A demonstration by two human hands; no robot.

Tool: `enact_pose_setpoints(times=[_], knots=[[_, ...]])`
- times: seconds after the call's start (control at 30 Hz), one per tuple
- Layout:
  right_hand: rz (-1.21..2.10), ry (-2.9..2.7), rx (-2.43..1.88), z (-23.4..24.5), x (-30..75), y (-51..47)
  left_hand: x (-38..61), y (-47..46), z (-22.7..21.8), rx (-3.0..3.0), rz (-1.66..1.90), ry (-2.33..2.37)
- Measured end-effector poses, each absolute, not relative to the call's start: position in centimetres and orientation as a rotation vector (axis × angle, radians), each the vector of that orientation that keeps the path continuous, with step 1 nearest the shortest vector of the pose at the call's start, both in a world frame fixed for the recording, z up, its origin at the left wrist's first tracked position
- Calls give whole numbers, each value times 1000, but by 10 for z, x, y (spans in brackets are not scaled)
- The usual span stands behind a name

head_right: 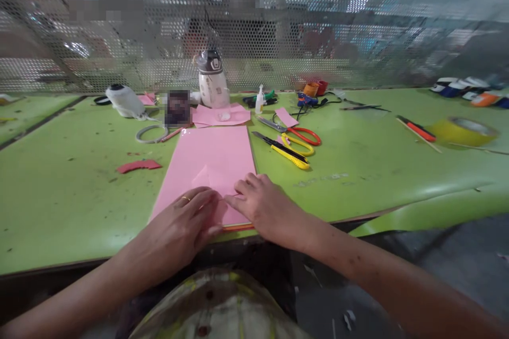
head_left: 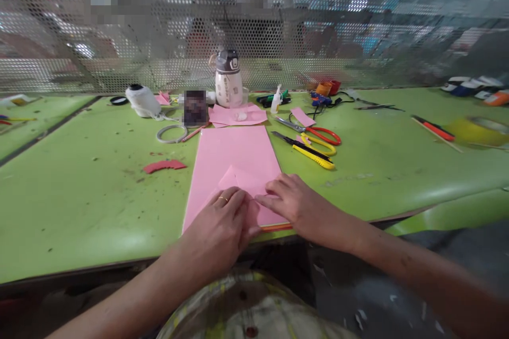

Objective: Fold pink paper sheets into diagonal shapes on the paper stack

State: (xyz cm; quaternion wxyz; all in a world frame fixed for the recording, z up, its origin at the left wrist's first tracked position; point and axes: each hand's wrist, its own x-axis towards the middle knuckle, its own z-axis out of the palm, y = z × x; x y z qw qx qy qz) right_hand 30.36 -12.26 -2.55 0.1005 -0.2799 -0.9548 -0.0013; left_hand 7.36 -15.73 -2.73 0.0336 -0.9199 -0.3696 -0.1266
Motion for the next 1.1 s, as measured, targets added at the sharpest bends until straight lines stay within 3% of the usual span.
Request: enact_pose_setpoints(times=[0.33, 0.9, 1.1], knots=[[5, -2858, -940, -16, 273, -128, 56, -159, -28, -2853, -399, -1207], [54, -2586, -1196, -38, 320, -149, 49, -164, -39, -2867, -565, -1341], [-104, -2463, -1262, -21, 310, -149, 49, -164, -39, -2890, -547, -1364]])
